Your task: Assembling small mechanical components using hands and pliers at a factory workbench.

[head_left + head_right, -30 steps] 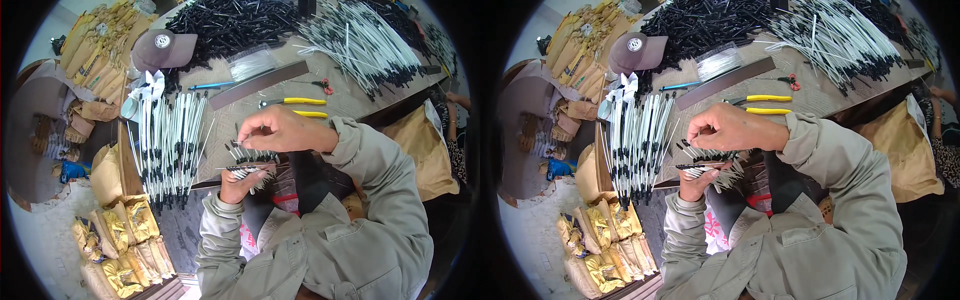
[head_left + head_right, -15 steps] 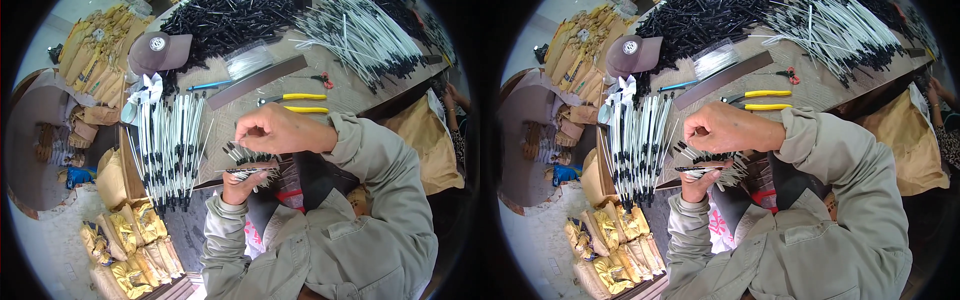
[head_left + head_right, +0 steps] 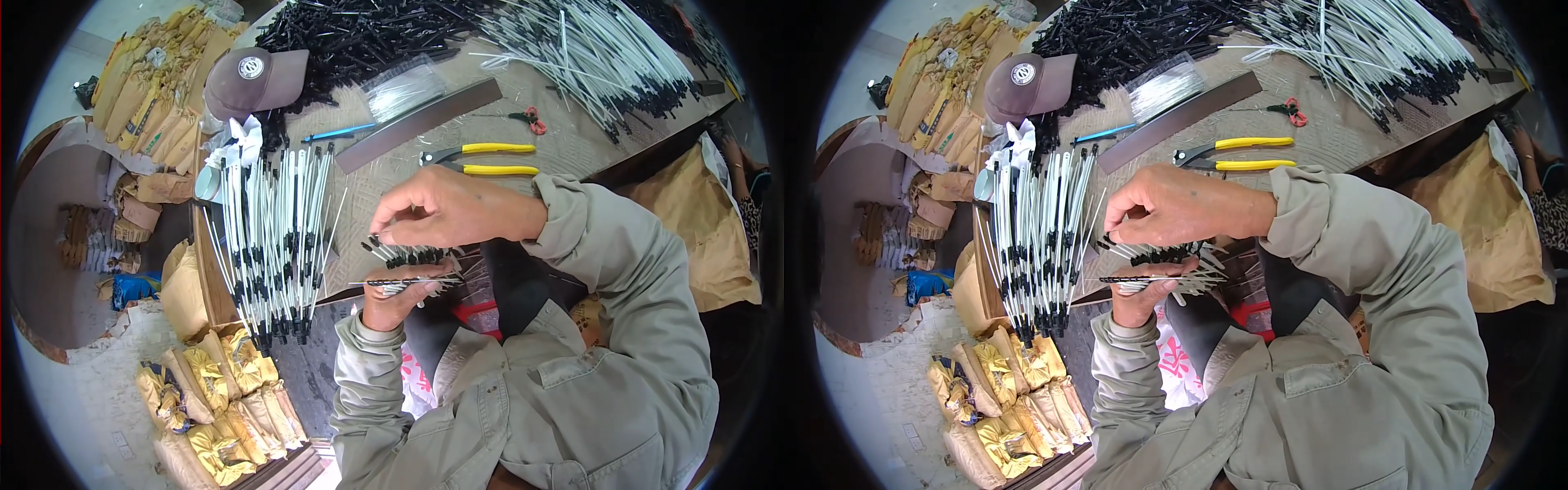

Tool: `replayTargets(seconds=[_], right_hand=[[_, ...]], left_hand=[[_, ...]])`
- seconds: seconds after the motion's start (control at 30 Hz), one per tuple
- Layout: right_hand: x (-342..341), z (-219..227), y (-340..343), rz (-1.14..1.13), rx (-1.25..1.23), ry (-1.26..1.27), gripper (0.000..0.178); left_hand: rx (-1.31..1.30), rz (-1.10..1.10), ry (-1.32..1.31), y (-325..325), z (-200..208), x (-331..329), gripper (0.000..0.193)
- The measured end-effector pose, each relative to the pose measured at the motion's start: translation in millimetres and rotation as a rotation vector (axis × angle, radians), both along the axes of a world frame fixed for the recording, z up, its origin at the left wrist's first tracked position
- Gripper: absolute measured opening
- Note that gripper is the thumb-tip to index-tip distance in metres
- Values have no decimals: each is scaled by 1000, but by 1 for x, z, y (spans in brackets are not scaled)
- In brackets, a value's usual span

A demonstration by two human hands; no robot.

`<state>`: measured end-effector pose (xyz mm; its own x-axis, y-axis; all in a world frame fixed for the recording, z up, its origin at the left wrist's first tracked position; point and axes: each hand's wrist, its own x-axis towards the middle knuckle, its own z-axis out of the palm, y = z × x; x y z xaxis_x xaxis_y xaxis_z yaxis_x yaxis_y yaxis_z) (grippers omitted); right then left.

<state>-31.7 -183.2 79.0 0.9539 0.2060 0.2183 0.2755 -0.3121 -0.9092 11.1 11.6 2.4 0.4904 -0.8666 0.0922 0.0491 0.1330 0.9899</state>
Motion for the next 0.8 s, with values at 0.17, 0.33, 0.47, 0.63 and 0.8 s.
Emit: replayTargets(seconds=[0.17,0.33,0.47,0.63,0.8], right_hand=[[3,-6,-5,96,85,11,24],[5,-1,-6,125,62,-36,21],[5,1,-4,101,-21,-102,18],[4,1,0,59,26,-106,16],[7,-7,3,92,56,-106,16]], left_hand=[[-25,-73,71,8,-5,11,20],[-74,-100,33,5,-4,13,20],[6,-86,25,9,-3,11,19],[9,-111,2,6,-5,16,19],[-138,-230,81,4,-7,20,20]])
